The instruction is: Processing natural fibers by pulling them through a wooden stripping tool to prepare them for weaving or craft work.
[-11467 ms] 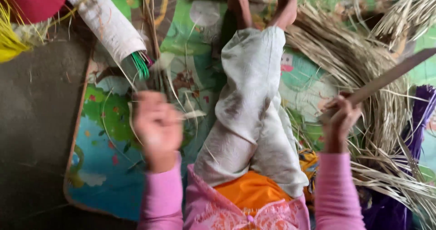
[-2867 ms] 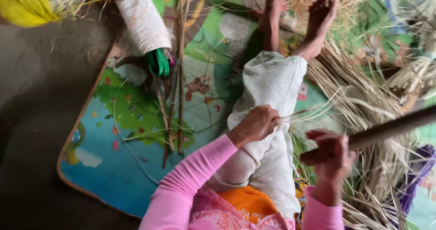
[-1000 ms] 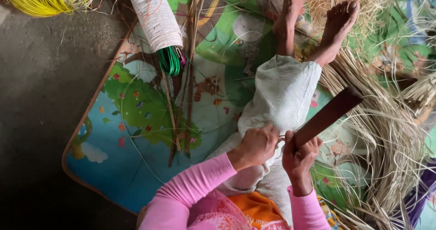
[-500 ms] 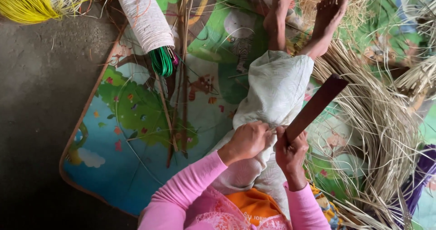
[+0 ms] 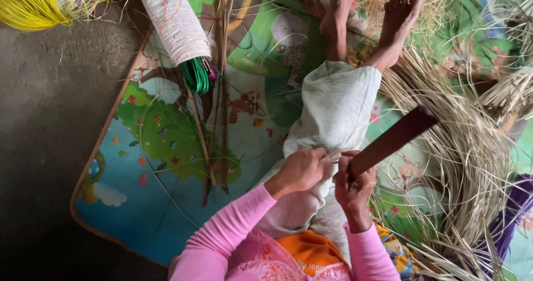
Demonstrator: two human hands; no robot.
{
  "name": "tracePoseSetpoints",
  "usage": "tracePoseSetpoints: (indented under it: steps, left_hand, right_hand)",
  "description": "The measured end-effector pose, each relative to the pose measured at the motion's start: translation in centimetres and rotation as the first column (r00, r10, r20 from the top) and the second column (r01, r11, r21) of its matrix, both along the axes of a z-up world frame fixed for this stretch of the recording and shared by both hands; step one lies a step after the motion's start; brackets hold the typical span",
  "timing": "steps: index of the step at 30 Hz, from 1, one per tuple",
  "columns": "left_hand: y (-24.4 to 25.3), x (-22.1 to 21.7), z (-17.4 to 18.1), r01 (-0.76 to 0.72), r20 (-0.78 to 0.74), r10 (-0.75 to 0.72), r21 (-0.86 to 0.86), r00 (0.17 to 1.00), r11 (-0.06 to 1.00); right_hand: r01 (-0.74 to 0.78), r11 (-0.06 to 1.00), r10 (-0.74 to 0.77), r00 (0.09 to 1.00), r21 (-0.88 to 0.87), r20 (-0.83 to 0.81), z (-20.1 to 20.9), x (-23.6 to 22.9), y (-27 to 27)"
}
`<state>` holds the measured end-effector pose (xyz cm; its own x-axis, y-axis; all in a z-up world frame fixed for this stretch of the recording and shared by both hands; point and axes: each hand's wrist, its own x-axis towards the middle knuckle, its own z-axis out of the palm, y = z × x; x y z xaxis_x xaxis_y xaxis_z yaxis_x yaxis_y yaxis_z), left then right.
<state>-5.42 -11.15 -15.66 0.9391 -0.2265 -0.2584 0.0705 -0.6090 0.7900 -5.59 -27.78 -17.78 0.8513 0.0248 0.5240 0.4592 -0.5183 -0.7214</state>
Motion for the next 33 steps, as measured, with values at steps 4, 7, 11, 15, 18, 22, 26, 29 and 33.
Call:
tracePoseSetpoints:
  steps: [4,7,11,15,18,22,26,29,33]
  left_hand:
    - [0.4,0.0,0.5,-0.027,-0.082,0.02,-0.078,0.996,0.997]
    - [0.8,-0.1,2.5,-0.025,-0.037,0.021,-0.122,0.999,0.992]
    - [0.8,-0.4,2.8,0.009,0.012,-0.008,-0.155,1.0,0.988]
    - [0.1,-0.7,0.4,0.001,0.034,0.001,-0.044,0.999,0.999]
    - [-0.2,-1.1,-0.6,0.046,0.145,-0.046,0.003,0.988,0.999]
    - [-0.2,-1.5,1.0,0.147,0.383,-0.213,0.193,0.899,0.97]
    - [-0.3,-1.7,-0.9,0.127,0.479,-0.21,0.199,0.852,0.972]
    - [-0.3,-1.7,0.1,0.103,0.517,-0.183,0.18,0.836,0.978]
    - [-0.4,-1.9,-0.7,0.077,0.559,-0.177,0.198,0.81,0.977]
  right_hand:
    - [-0.006,1.0,0.006,0.999,-0.014,-0.038,0.5,-0.4,0.3]
    - [-0.006,1.0,0.006,1.0,-0.009,-0.019,1.8,-0.5,0.8]
    - [-0.012,0.999,0.01,0.999,0.048,0.035,1.2,-0.3,0.4]
    - [-0.05,0.996,0.046,0.998,0.074,0.049,1.3,-0.1,0.1]
    - [-0.077,0.996,0.074,0.995,0.051,0.065,2.0,-0.2,0.7]
    - [-0.144,0.987,0.147,0.988,-0.069,0.046,4.1,-0.2,2.1]
    - [-0.157,0.986,0.157,0.988,-0.055,0.007,-0.2,0.3,0.0]
    - [-0.119,0.986,0.118,0.993,-0.116,-0.015,1.5,0.1,1.0]
    - [-0.025,0.966,0.021,1.0,-0.257,-0.016,2.6,-0.9,1.6]
